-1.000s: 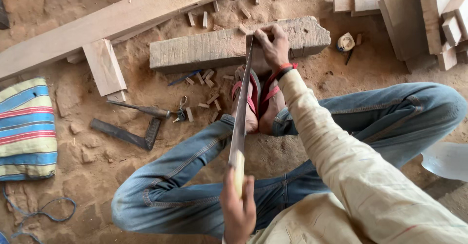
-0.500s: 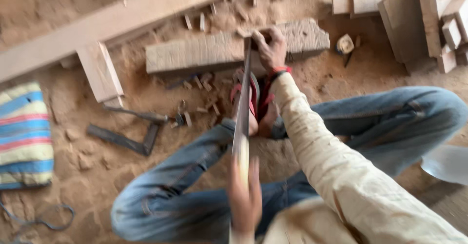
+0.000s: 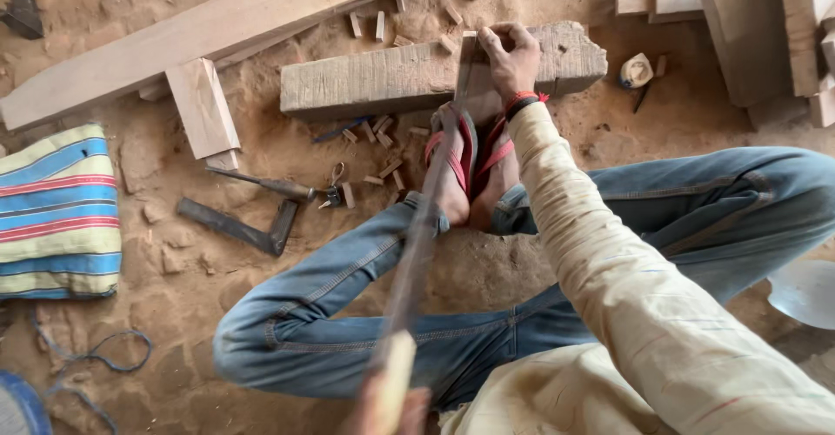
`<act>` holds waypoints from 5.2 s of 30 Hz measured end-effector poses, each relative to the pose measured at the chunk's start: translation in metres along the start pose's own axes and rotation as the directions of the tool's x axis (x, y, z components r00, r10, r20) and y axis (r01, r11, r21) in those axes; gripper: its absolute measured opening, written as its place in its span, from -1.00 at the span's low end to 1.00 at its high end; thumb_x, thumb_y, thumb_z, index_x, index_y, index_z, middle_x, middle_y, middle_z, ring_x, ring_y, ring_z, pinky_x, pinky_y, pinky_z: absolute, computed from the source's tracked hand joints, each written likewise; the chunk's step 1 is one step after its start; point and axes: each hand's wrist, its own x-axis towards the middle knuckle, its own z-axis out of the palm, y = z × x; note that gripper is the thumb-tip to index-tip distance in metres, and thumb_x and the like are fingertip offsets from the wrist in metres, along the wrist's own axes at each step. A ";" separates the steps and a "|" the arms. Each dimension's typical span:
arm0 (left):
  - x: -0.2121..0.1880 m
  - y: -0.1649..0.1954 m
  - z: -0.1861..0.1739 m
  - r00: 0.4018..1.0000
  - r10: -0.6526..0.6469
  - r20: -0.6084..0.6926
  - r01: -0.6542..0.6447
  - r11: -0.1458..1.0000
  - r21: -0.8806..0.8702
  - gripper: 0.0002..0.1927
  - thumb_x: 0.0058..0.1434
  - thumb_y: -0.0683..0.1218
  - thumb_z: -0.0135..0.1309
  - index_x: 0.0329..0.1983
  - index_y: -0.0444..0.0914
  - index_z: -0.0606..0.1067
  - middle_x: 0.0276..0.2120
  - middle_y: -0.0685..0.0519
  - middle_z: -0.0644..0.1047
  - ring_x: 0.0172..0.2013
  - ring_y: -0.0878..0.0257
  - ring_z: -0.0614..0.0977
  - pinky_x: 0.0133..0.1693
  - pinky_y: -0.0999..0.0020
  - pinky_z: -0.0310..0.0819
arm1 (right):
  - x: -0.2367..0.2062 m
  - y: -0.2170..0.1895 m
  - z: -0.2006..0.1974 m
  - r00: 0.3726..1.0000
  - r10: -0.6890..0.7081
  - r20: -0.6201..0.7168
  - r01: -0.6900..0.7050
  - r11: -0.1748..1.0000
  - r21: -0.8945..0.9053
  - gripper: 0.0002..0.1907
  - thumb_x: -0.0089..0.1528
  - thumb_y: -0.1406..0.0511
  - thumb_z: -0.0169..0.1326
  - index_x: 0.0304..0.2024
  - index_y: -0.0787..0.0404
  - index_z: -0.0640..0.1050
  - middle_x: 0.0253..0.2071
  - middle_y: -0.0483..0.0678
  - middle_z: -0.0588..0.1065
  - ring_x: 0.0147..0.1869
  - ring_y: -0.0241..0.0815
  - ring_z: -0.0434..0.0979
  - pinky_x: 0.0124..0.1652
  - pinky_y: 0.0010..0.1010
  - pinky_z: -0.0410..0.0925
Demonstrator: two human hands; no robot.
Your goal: The person sits on the ground and uses a hand saw to cut small wooden blocks placed on a larger wooden support. They repeatedly position each block, saw through it, and set the cut pieces aside.
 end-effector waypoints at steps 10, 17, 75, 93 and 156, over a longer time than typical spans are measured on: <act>0.044 0.037 -0.033 0.943 0.113 -0.312 -0.143 0.987 -0.073 -0.38 0.08 -0.14 0.25 0.22 -0.35 0.39 -0.41 -0.02 0.59 -0.59 0.29 0.57 -0.48 0.42 0.49 | -0.065 -0.024 0.010 0.935 -0.252 -0.251 0.117 0.885 -0.451 0.14 0.08 0.14 0.49 0.48 0.29 0.05 0.42 0.28 0.17 0.49 0.19 0.10 0.41 -0.03 0.02; 0.062 0.060 0.013 0.951 0.089 -0.296 -0.127 0.986 -0.109 -0.45 0.11 -0.19 0.21 0.19 -0.37 0.38 -0.50 0.05 0.52 -0.68 0.44 0.44 -0.63 0.52 0.33 | -0.083 0.005 0.057 0.878 0.424 -0.222 -0.473 0.841 -0.262 -0.09 0.07 -0.08 0.31 0.26 0.36 0.39 0.12 0.20 0.52 0.13 0.05 0.46 0.21 -0.31 0.31; 0.098 0.070 0.102 0.965 0.255 -0.061 -0.260 0.901 -0.347 -0.50 0.33 -0.25 0.03 0.33 -0.40 0.27 -0.26 -0.01 0.52 -0.33 0.29 0.57 -0.25 0.40 0.55 | 0.014 -0.018 -0.032 0.683 -0.233 0.692 0.722 0.357 -0.593 -0.30 0.12 0.04 0.31 0.29 -0.09 0.43 -0.03 -0.09 0.47 0.07 -0.05 0.44 0.04 -0.07 0.20; 0.183 0.055 0.151 0.960 0.270 0.080 -0.241 0.935 -0.260 -0.46 0.42 -0.09 0.04 0.39 -0.42 0.28 -0.01 -0.20 0.56 -0.10 0.04 0.65 -0.02 0.23 0.56 | 0.014 -0.017 -0.043 0.600 -0.366 0.711 0.795 0.376 -0.476 -0.58 0.31 0.09 0.18 0.23 -0.41 0.55 -0.05 -0.17 0.53 0.06 -0.08 0.48 0.03 -0.18 0.27; 0.044 0.021 0.093 0.981 0.186 -0.053 -0.187 0.982 -0.019 -0.47 0.25 -0.11 0.21 0.24 -0.41 0.41 -0.01 -0.30 0.64 -0.10 -0.04 0.76 -0.06 0.20 0.66 | 0.030 0.004 -0.014 0.747 -0.191 0.637 0.661 0.311 -0.683 -0.43 -0.07 0.10 0.41 -0.11 0.11 0.47 -0.17 -0.04 0.57 -0.05 0.01 0.58 -0.06 -0.08 0.34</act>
